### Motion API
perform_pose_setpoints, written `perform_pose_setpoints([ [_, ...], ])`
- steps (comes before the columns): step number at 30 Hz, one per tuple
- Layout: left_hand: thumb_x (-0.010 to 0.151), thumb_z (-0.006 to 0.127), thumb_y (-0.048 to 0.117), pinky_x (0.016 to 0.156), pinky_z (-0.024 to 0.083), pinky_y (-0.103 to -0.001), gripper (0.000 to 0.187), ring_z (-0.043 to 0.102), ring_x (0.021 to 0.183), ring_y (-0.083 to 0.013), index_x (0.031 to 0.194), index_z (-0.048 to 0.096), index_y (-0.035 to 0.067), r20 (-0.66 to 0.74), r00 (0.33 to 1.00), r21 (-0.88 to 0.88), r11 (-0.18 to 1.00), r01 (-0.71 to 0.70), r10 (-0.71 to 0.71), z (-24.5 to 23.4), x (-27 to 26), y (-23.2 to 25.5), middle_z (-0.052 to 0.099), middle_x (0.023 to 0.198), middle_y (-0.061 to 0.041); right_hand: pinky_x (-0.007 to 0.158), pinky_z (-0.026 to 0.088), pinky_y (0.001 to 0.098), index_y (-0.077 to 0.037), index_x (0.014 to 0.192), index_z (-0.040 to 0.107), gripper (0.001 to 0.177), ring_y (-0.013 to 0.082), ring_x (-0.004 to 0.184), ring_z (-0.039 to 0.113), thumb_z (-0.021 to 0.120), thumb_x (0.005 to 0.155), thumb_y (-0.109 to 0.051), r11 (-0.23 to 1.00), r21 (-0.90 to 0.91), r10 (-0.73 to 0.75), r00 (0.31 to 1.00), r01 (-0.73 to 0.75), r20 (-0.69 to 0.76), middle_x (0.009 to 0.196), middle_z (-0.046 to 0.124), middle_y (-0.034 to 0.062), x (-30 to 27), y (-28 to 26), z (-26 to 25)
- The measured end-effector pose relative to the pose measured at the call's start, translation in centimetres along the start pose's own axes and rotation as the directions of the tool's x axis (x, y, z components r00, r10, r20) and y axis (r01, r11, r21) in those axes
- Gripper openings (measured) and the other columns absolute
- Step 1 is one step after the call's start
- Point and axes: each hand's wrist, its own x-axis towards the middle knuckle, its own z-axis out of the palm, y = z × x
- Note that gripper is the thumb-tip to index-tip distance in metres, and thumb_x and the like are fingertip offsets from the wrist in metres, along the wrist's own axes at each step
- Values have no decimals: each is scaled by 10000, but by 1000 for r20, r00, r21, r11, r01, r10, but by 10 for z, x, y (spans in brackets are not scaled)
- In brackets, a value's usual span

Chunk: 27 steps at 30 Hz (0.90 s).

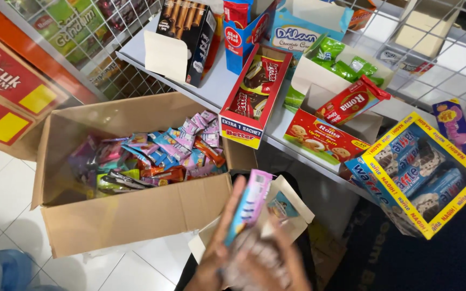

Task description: The person sits on the floor and wipes small snack packages with a cloth. They pick up the packages from a cardboard box, clean them, and place them into a white paper bag.

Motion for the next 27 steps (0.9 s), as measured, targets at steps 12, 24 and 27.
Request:
perform_pose_setpoints([
  [12, 1004, 422, 634, 1310, 27, -387, 894, 140, 1620, -273, 1652, 270, 38, 82, 984, 740, 671, 44, -156, 10, -2, 31, 209, 1781, -144, 945, 531, 447, -117, 1291, 696, 529, 349, 1111, 646, 683, 764, -75, 196, -778, -790, 566, 597, 236, 1344, 664, 190, 33, -170, 20],
  [24, 991, 549, 660, 1280, 198, -431, 1052, 300, 1582, -356, 1682, 156, -30, 27, 1000, 159, 987, -7, 3, -12, -7, 12, 278, 1734, -252, 873, 594, 349, -212, 1172, 763, 382, 231, 1033, 703, 711, 836, -37, 335, -654, -797, 574, 679, 187, 1165, 725, 118, 5, -117, 36],
  [27, 1074, 431, 606, 1344, 85, -414, 895, 160, 1696, -302, 1683, 211, -12, 147, 982, 532, 846, 23, -119, -5, -14, 33, 207, 1808, -197, 952, 564, 401, -56, 1245, 691, 515, 312, 1117, 661, 623, 737, -4, 344, -681, -801, 580, 647, 146, 1250, 639, 199, 36, -140, 8],
])
